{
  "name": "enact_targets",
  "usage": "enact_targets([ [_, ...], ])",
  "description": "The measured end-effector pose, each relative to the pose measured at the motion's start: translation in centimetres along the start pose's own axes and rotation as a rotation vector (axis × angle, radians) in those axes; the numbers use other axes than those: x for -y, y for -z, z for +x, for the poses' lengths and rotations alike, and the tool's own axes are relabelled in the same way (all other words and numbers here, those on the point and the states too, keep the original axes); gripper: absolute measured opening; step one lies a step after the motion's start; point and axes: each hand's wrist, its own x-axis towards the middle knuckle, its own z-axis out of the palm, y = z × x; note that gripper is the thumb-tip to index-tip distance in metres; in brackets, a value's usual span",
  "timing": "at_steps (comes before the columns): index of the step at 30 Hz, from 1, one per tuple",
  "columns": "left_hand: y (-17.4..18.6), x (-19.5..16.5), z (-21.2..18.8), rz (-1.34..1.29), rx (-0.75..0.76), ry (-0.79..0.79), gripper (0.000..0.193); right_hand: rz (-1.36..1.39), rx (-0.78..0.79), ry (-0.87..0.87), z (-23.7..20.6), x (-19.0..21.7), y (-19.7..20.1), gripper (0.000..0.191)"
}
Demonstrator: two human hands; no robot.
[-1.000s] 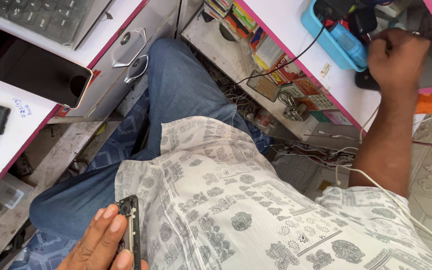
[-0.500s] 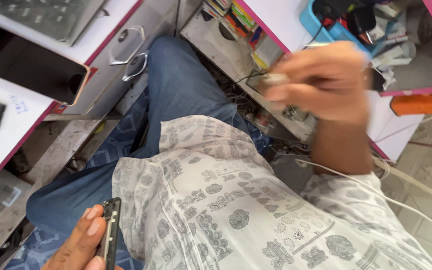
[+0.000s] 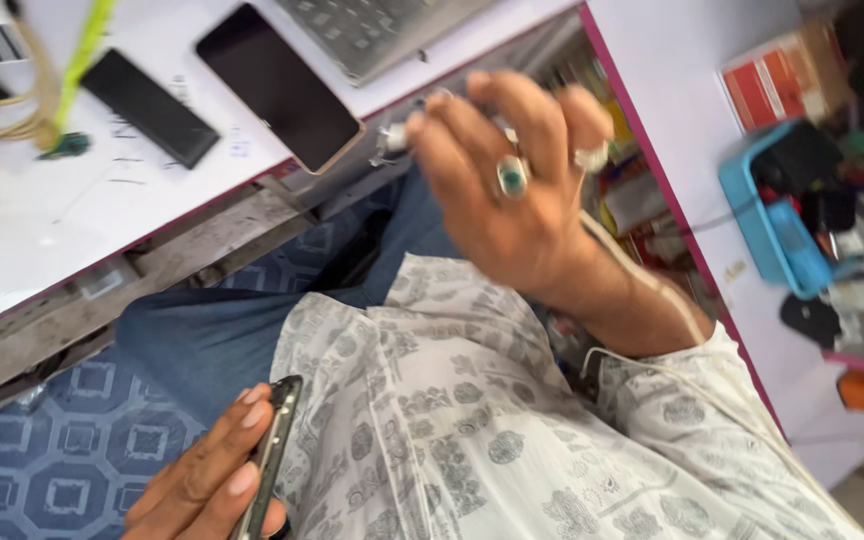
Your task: The person sits on the floor holding an opened smartphone and works on its internals, prying at the battery and connectors with their fingers. They then attach a charging cable to the phone, hold it while it appears to power on, and continue pressing at the internal components.
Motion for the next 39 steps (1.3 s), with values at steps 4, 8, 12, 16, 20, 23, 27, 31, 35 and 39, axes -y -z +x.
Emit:
enact_targets([
  [4, -0.5, -0.3, -0.5, -0.052, -0.049, 0.006, 0.056, -0.169, -0.211, 0.21, 0.6, 1.4, -0.5, 0.023],
  [8, -1.7, -0.3, -0.9, -0.074, -0.181, 0.017, 0.048, 0.052, -0.118, 0.103, 1.5, 0.7, -1.4, 0.022],
  [12, -2.2, -0.1, -0.8, -0.05, -0.25, -0.027, 0.045, 0.005, -0.1, -0.069, 2.4, -1.8, -2.3, 0.021],
  [16, -1.9, -0.8, -0.1, -0.025, -0.285, -0.008, 0.041, 0.197, -0.213, -0.111, 2.2, -2.5, -2.5, 0.015],
  [20, -0.8, -1.7, 1.0, -0.073, -0.264, -0.014, 0.036, 1.123, -0.201, -0.337, 0.3, 1.8, -4.2, 0.021],
  [23, -0.7, -1.6, 1.7, -0.161, -0.353, -0.029, 0.032, 1.55, 0.16, -0.38, -2.4, 6.0, -4.8, 0.026],
  [27, -0.1, -1.2, 1.5, -0.288, -0.436, 0.024, 0.031, 1.349, 0.267, 0.104, -4.3, 9.2, -5.2, 0.026],
  [31, 0.2, -0.6, 1.4, -0.44, -0.493, 0.007, 0.032, 1.233, 0.248, 0.257, -3.8, 10.1, -5.6, 0.038],
  [35, -0.2, -0.2, 1.4, -0.536, -0.524, 0.008, 0.033, 1.149, 0.295, 0.075, -2.9, 9.5, -4.9, 0.034],
  [39, -1.5, 0.4, 1.4, -0.828, -0.594, 0.011, 0.032, 1.335, 0.192, -0.115, -2.1, 8.2, -3.0, 0.027],
])
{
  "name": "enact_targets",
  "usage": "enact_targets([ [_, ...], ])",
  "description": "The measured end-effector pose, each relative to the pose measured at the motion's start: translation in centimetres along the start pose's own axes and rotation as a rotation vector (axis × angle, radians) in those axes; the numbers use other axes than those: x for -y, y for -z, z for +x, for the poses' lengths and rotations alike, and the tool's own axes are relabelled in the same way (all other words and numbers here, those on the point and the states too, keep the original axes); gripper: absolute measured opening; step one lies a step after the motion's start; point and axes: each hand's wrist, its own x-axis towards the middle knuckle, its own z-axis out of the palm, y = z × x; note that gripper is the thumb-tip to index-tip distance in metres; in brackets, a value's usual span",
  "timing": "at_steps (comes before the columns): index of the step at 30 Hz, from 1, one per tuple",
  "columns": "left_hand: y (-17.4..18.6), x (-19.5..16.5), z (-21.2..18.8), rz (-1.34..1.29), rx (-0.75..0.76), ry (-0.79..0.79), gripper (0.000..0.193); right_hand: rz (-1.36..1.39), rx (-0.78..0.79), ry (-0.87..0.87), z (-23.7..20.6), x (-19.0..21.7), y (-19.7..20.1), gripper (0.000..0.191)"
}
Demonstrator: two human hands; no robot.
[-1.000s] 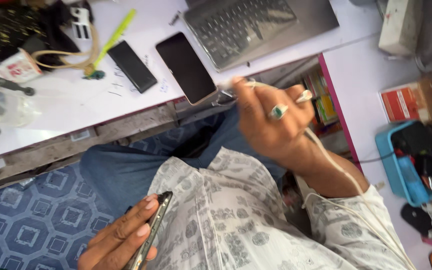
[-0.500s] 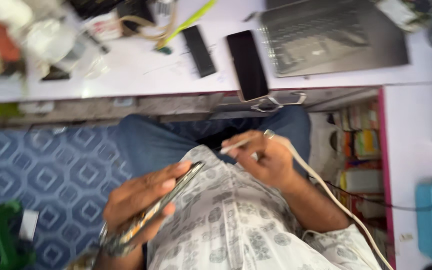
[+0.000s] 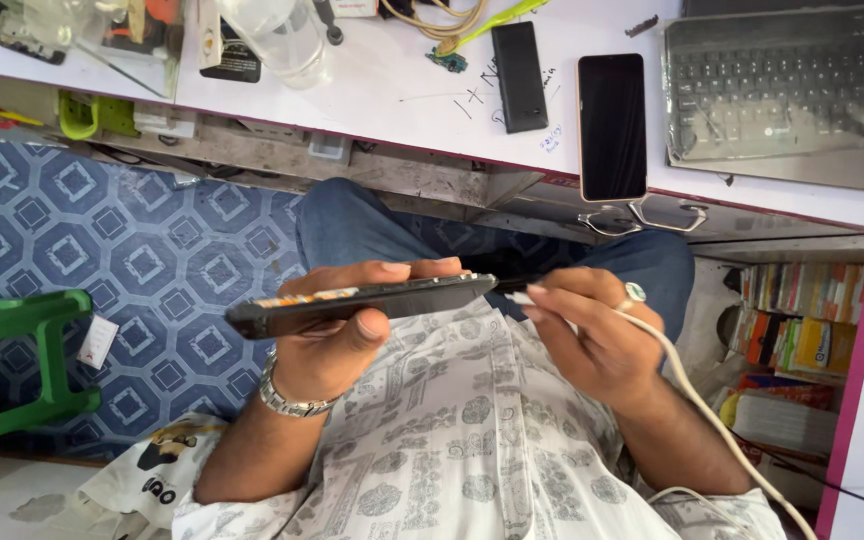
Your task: The person sits on the floor holding an opened smartphone and works on its internals, prying at the battery and connectors with their fingers. They then attach a charging cable to the phone, hold it while it appears to power on, and continue pressing at the internal components.
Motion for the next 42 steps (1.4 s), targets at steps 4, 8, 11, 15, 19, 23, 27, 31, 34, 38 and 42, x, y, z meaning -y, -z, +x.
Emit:
enact_targets([
  [4, 0.3, 1.3, 0.1, -0.312, 0.004, 0.094, 0.038, 0.293, -0.066, -0.006, 0.8, 1.4, 0.7, 0.023],
  [8, 0.0, 2.0, 0.1, -0.492, -0.074, 0.221, 0.043, 0.293, -0.102, 0.043, 1.6, 1.9, -0.2, 0.025],
  [11, -0.3, 2.0, 0.2, -0.615, -0.137, 0.305, 0.044, 0.296, -0.145, 0.074, 1.8, 1.9, -0.4, 0.025],
  [15, -0.7, 2.2, 0.4, -0.724, -0.146, 0.374, 0.043, 0.265, -0.131, 0.096, 1.9, 1.8, 0.0, 0.025],
  [19, -1.2, 2.3, 0.4, -0.781, -0.164, 0.398, 0.042, 0.229, -0.107, 0.083, 1.9, 2.1, 0.6, 0.027],
  [23, -1.6, 2.2, 0.4, -0.79, -0.175, 0.409, 0.041, 0.156, -0.07, 0.094, 1.7, 2.5, 1.4, 0.027],
  [27, -1.8, 2.2, 0.5, -0.769, -0.192, 0.424, 0.041, 0.172, -0.08, 0.106, 1.7, 2.6, 1.7, 0.028],
  [31, -1.9, 2.4, 0.7, -0.77, -0.172, 0.414, 0.042, 0.144, -0.079, 0.093, 1.8, 2.5, 1.7, 0.027],
  [34, -1.8, 2.4, 0.8, -0.75, -0.173, 0.409, 0.042, 0.132, -0.079, 0.09, 1.9, 2.5, 1.7, 0.027],
  [38, -1.8, 2.5, 0.9, -0.736, -0.182, 0.412, 0.042, 0.12, -0.085, 0.067, 1.9, 2.6, 1.8, 0.027],
  [42, -1.8, 2.6, 0.9, -0.724, -0.203, 0.422, 0.042, 0.112, -0.085, 0.052, 1.8, 2.7, 1.8, 0.026],
])
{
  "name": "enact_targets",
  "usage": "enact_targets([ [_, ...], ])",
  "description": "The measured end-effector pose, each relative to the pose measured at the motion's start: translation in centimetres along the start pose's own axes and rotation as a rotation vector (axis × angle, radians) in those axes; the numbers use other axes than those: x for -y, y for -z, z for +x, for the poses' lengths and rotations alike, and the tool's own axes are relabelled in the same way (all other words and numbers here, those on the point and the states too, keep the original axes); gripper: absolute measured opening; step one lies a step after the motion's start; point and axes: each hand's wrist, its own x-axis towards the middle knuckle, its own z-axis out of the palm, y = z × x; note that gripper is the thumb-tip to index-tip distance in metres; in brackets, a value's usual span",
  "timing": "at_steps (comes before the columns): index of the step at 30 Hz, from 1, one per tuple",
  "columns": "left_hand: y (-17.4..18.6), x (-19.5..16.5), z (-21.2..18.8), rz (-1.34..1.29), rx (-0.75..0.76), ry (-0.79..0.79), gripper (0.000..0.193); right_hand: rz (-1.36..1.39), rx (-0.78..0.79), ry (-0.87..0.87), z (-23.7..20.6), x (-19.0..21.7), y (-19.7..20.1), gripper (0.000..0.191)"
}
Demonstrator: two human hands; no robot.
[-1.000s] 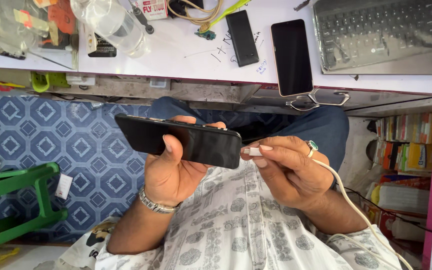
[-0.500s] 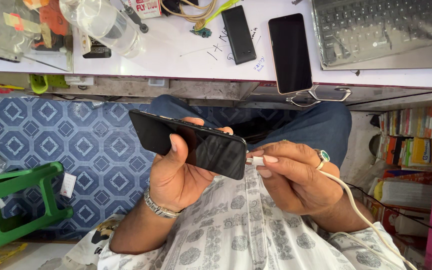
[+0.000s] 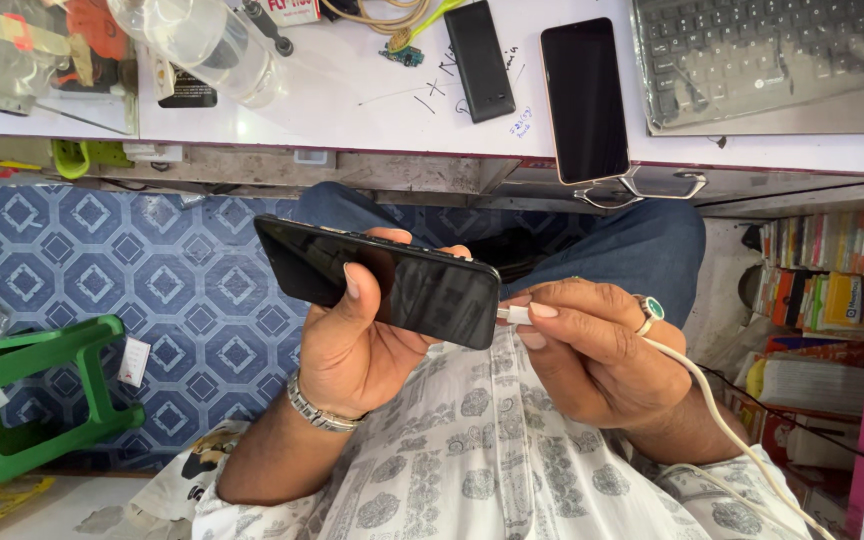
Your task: The person sits on the floor holding an opened smartphone and works on its internals, prying at the battery and connectors with their fingers. They then attach a charging cable to the phone, hold it while it appears to power on, and continue pressing at the internal components.
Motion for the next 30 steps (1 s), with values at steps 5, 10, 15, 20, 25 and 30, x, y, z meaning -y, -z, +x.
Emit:
enact_targets([
  [5, 0.1, 0.0, 0.1, 0.023, 0.013, 0.0, 0.041, 0.004, -0.048, 0.012, 0.0, -0.4, -0.3, 0.024],
  [10, 0.1, 0.1, 0.2, 0.037, 0.026, -0.011, 0.041, 0.004, -0.065, 0.018, -0.1, -0.5, -0.3, 0.024],
  [15, -0.2, 0.2, 0.2, 0.07, 0.023, -0.007, 0.042, -0.021, -0.069, 0.002, -0.2, -0.4, -0.2, 0.024],
  [20, -0.4, 0.3, 0.2, 0.089, 0.009, -0.009, 0.041, 0.017, -0.08, -0.005, -0.2, -0.5, -0.4, 0.025],
  [25, -0.6, 0.4, 0.2, 0.11, 0.024, -0.023, 0.041, 0.02, -0.064, 0.023, -0.2, -0.7, -0.3, 0.025],
  [30, -1.1, 0.8, 0.2, 0.173, -0.028, -0.039, 0.04, 0.002, -0.089, 0.014, -0.5, -1.1, -0.5, 0.025],
])
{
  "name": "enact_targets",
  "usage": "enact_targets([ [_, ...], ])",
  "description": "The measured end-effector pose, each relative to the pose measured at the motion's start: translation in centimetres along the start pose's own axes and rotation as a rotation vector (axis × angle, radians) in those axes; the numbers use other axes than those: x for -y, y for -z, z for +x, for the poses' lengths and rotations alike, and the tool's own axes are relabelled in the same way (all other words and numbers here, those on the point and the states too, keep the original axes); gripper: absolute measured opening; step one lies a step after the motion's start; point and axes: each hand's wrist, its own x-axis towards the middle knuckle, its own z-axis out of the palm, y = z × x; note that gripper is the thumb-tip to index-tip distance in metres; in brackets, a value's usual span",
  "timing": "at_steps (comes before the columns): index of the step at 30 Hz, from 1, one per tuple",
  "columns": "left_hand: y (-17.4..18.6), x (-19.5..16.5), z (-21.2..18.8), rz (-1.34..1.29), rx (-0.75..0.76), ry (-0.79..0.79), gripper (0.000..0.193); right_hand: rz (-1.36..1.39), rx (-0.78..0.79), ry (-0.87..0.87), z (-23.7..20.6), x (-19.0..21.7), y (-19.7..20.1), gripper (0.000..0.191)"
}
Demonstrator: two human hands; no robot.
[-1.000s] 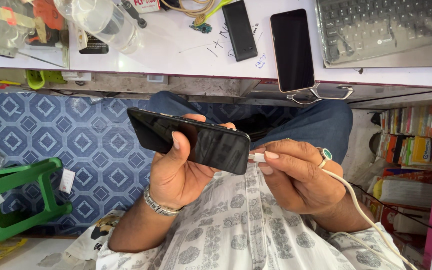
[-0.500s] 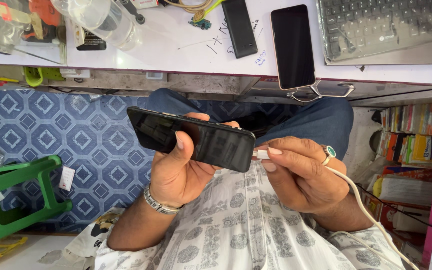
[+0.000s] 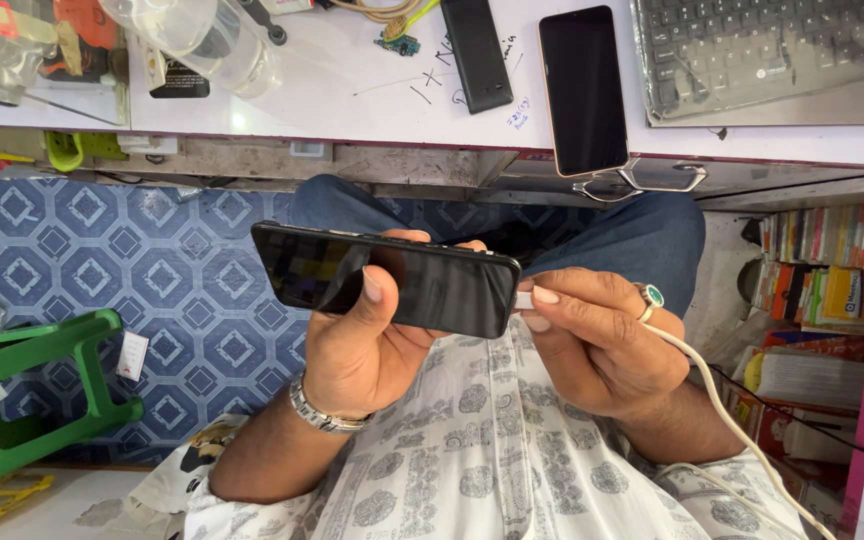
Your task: The person sits on the floor holding an opened smartphone and works on its internals, prying at the battery and connectors with their fingers. They then attach a charging cable to the phone, hold it while it appears to power on, and continue pressing at the internal components.
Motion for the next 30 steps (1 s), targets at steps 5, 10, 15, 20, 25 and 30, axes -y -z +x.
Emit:
enact_targets([
  [5, -0.5, -0.2, 0.3, 0.038, 0.006, -0.021, 0.036, -0.017, 0.007, -0.032, -0.6, -0.2, 0.0, 0.021],
  [10, -1.2, -0.3, 1.4, 0.059, -0.017, -0.039, 0.036, -0.016, 0.002, 0.025, -1.0, -1.6, -0.6, 0.029],
  [15, -1.1, -0.7, 2.6, 0.05, -0.038, -0.06, 0.035, -0.007, 0.037, 0.048, -3.5, -2.5, -0.4, 0.044],
  [20, -0.3, -0.8, 4.2, 0.059, -0.048, -0.031, 0.035, -0.306, 0.14, -0.189, -8.1, -4.9, 0.5, 0.016],
  [25, 0.5, -0.9, 7.1, 0.069, -0.057, 0.051, 0.038, -0.343, 0.147, -0.641, -14.5, -8.5, 3.6, 0.011],
  [30, 0.9, -1.7, 10.5, 0.08, 0.017, 0.195, 0.037, -0.037, 0.281, -1.229, -20.2, -8.7, 8.2, 0.033],
])
